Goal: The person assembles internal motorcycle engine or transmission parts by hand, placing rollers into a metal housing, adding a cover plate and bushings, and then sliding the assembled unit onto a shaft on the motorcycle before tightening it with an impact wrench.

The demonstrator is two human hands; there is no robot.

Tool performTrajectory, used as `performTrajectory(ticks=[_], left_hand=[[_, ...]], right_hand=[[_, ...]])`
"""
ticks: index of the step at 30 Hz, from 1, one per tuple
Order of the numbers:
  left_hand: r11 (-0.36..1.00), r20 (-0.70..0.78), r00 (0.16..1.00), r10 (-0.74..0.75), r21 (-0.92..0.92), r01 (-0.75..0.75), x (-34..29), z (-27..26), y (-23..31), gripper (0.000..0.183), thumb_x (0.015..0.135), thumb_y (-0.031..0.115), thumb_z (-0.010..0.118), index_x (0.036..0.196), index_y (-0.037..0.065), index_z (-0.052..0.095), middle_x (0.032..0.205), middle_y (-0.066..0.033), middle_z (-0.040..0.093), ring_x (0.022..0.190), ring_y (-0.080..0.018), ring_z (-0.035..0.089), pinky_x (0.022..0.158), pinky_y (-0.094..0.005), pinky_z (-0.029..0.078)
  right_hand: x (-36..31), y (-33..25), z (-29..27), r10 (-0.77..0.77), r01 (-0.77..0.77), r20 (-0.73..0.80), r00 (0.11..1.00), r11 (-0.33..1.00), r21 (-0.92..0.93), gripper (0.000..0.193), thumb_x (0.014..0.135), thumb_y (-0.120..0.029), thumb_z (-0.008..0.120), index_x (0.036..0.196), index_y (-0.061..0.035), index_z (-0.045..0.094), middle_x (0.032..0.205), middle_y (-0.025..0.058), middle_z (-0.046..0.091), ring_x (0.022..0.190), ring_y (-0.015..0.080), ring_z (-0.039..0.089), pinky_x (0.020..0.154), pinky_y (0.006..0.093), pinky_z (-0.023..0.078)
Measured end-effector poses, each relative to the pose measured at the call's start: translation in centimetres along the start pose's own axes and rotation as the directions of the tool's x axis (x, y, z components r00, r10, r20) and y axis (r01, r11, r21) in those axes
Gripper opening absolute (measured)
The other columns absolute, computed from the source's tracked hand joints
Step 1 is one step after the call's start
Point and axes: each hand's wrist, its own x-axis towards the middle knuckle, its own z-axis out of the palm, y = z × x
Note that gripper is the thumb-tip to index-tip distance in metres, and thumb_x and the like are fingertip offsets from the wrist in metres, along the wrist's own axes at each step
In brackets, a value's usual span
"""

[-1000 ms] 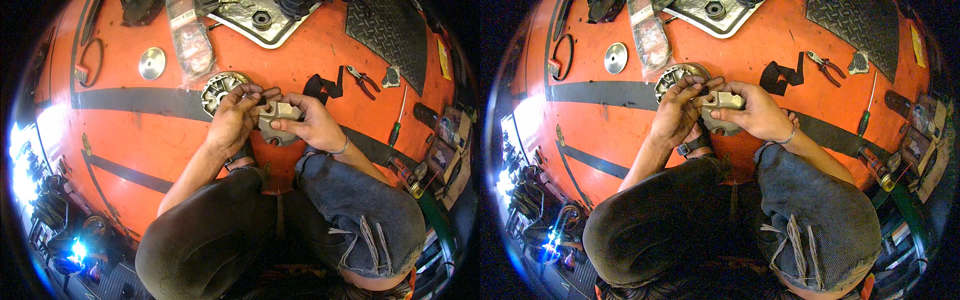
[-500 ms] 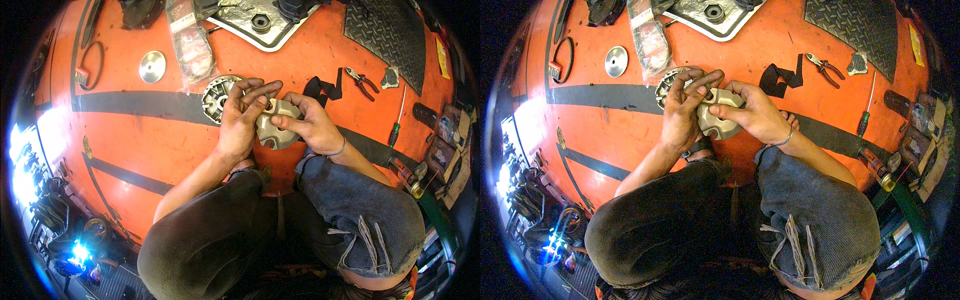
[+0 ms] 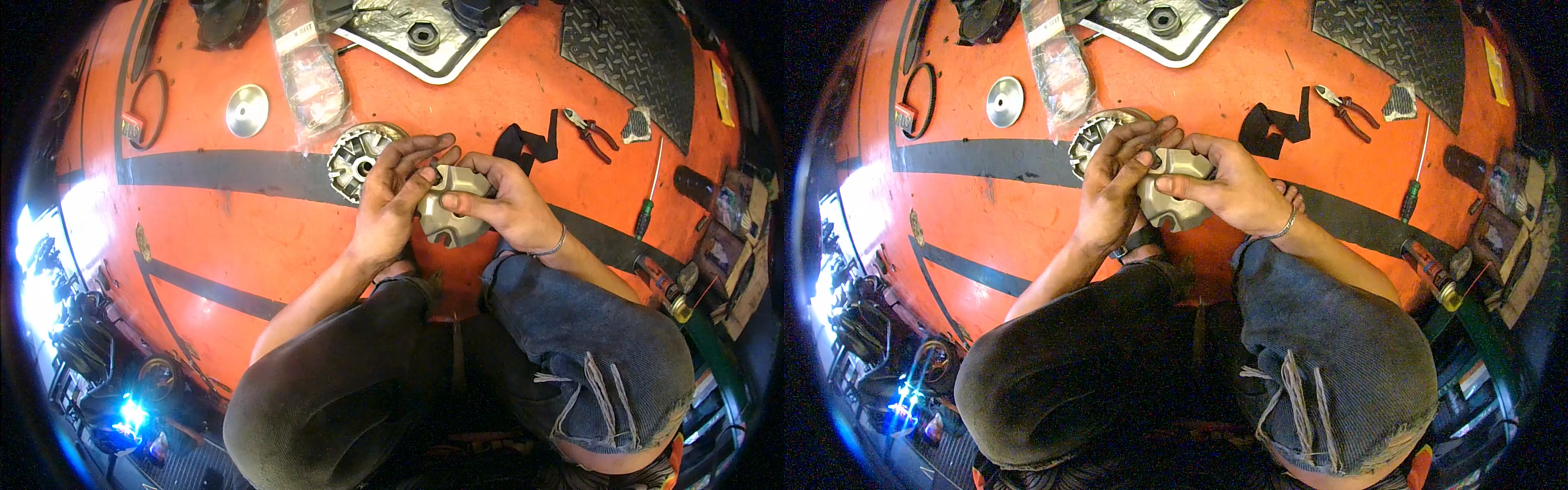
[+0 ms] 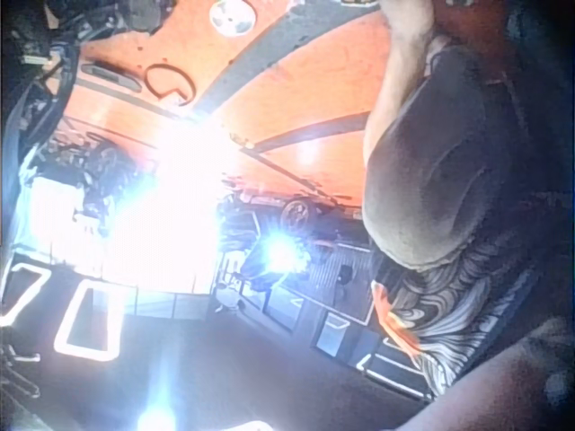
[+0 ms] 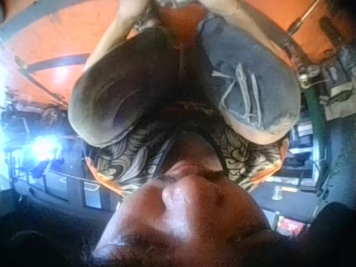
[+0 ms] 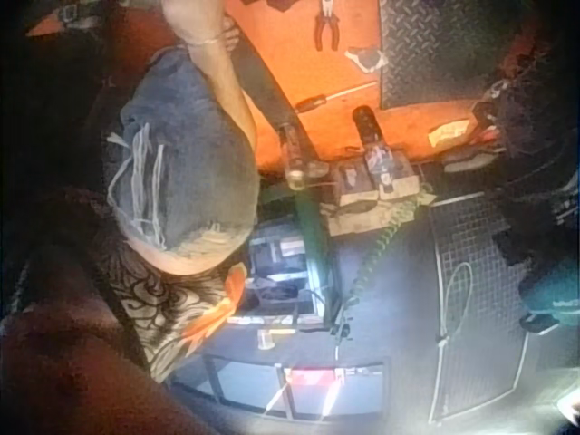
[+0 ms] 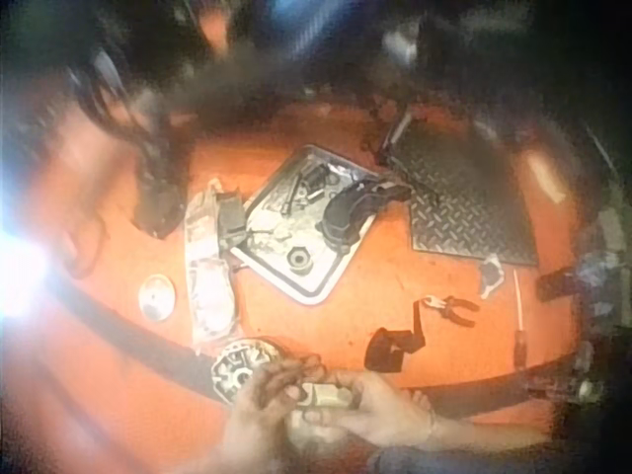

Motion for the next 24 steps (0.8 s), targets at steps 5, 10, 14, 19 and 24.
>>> performTrajectory(ticks=[5,10,14,19,24], left_hand=[[0.994,-0.008,1.0,0.02,-0.105,-0.021,0.25,0.3,0.08,0.035,0.099,-0.003,0.042,0.134,-0.005,0.037,0.141,-0.0245,0.048,0.133,-0.0317,0.048,0.11,-0.0391,0.04],[0.998,0.063,0.997,0.048,0.029,-0.05,0.13,0.26,-0.23,0.038,0.099,-0.004,0.04,0.137,-0.005,0.035,0.14,-0.025,0.049,0.134,-0.0291,0.046,0.111,-0.0375,0.039],[0.961,0.115,0.985,0.129,0.229,-0.152,-0.08,0.15,-0.14,0.04,0.1,0.001,0.043,0.139,-0.006,0.034,0.139,-0.0247,0.051,0.133,-0.0288,0.048,0.111,-0.0372,0.038],[1.0,0.023,1.0,0.018,0.007,-0.018,0.33,0.13,0.03,0.037,0.103,0.012,0.049,0.135,-0.005,0.042,0.137,-0.0226,0.053,0.129,-0.0255,0.051,0.108,-0.0343,0.041],[0.965,-0.072,0.996,-0.059,0.25,0.075,0.24,-0.18,0.08,0.028,0.1,0.019,0.059,0.113,-0.006,0.061,0.124,-0.0142,0.064,0.099,-0.0159,0.064,0.083,-0.029,0.055]], right_hand=[[-0.12,-0.22,0.01,-0.003,0.003,0.011,1.0,1.0,0.031,0.033,0.087,-0.021,0.077,0.109,-0.002,0.063,0.092,0.0007,0.067,0.082,0.0067,0.061,0.072,0.024,0.049],[-0.14,-0.01,0.21,-0.038,0.039,-0.022,0.999,0.998,0.043,0.034,0.086,-0.021,0.077,0.11,-0.0024,0.063,0.092,0.0005,0.067,0.082,0.0069,0.061,0.071,0.0234,0.049],[-0.11,0.24,0.03,0.061,-0.06,-0.001,0.998,0.994,0.09,0.032,0.085,-0.021,0.078,0.106,-0.0011,0.064,0.092,0.0007,0.067,0.082,0.0067,0.06,0.07,0.0244,0.049],[-0.11,0.3,-0.29,-0.154,0.144,-0.029,0.988,0.966,-0.217,0.029,0.085,-0.02,0.079,0.1,-0.0024,0.062,0.088,-0.0016,0.065,0.079,0.0047,0.059,0.069,0.0216,0.047],[-0.5,0.11,-0.45,-0.153,0.104,-0.108,0.982,0.925,-0.367,0.026,0.085,-0.021,0.079,0.095,-0.0048,0.061,0.079,-0.0043,0.06,0.072,0.0023,0.051,0.062,0.0214,0.042]])
